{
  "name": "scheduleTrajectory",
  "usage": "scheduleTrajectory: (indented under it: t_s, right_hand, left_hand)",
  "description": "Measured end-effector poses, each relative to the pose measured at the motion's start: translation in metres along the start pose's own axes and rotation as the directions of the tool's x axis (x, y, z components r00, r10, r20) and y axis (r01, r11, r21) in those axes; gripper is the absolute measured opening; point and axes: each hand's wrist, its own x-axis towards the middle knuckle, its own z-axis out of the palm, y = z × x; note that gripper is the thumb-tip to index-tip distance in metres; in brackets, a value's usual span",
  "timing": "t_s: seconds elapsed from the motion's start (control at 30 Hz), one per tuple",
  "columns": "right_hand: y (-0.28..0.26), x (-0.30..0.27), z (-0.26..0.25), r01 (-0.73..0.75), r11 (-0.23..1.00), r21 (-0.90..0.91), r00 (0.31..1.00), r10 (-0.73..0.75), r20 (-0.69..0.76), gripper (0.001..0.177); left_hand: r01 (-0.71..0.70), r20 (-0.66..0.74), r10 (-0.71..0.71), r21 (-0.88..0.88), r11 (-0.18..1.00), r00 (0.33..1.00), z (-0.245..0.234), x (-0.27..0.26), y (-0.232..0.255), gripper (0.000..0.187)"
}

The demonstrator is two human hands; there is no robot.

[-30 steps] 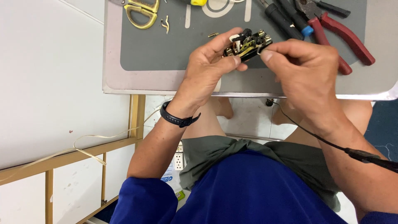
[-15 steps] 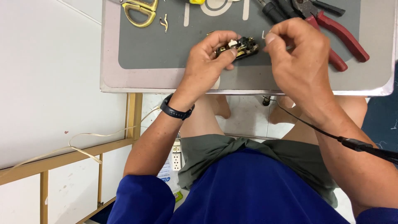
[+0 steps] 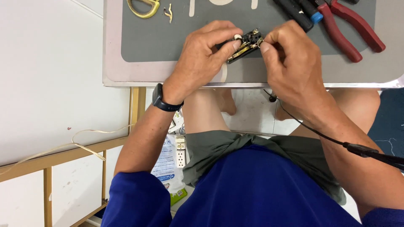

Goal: The person is repairing a small electrical component, likely a switch, by hand. They manipulate internal parts, insert small metal pieces, and adjust the assembly on a work surface. Tools like pliers and scissors are visible on the table but are not used during the clip.

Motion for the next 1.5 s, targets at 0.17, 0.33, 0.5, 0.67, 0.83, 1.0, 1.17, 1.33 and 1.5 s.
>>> scheduleTrajectory:
  t_s: [0.17, 0.33, 0.5, 0.67, 0.83, 1.0, 1.17, 1.33, 1.5]
  right_hand:
    - [-0.011, 0.007, -0.007, -0.379, 0.918, 0.119, 0.923, 0.365, 0.123, 0.017]
    - [-0.026, 0.027, -0.013, -0.617, 0.77, 0.16, 0.782, 0.579, 0.229, 0.02]
    - [-0.036, 0.034, -0.008, -0.74, 0.649, 0.176, 0.67, 0.692, 0.269, 0.025]
    - [-0.018, 0.025, 0.005, -0.588, 0.795, 0.148, 0.807, 0.563, 0.178, 0.019]
    - [0.004, 0.006, 0.026, -0.293, 0.951, 0.096, 0.956, 0.295, -0.004, 0.016]
    - [-0.001, -0.01, 0.04, -0.018, 0.974, -0.226, 0.975, -0.033, -0.218, 0.014]
    - [0.002, -0.013, 0.043, 0.02, 0.97, -0.243, 0.96, -0.086, -0.266, 0.011]
    - [0.003, -0.01, 0.041, 0.002, 0.981, -0.194, 0.959, -0.057, -0.278, 0.014]
    - [0.005, -0.009, 0.041, -0.099, 0.989, -0.112, 0.957, 0.064, -0.282, 0.013]
  left_hand:
    - [-0.058, 0.008, 0.058, 0.067, 0.996, 0.998, -0.002, 0.008, 0.01, 0.013]
    - [-0.101, 0.034, 0.099, 0.07, 0.992, 0.995, -0.004, 0.012, 0.018, 0.017]
    - [-0.094, 0.032, 0.093, 0.056, 0.994, 0.995, -0.001, 0.009, 0.017, 0.028]
    - [-0.095, 0.025, 0.094, 0.044, 0.995, 0.995, 0.003, 0.007, 0.011, 0.03]
    - [-0.08, 0.035, 0.079, 0.032, 0.996, 0.996, 0.001, 0.008, 0.013, 0.028]
    - [-0.087, 0.068, 0.083, 0.063, 0.994, 0.994, 0.0, 0.009, 0.016, 0.023]
    - [-0.147, 0.07, 0.139, 0.126, 0.981, 0.988, 0.003, 0.008, 0.013, 0.016]
    - [-0.174, 0.141, 0.148, 0.194, 0.966, 0.979, 0.001, 0.014, 0.013, 0.019]
    - [-0.135, 0.17, 0.098, 0.226, 0.965, 0.981, -0.001, 0.018, 0.012, 0.026]
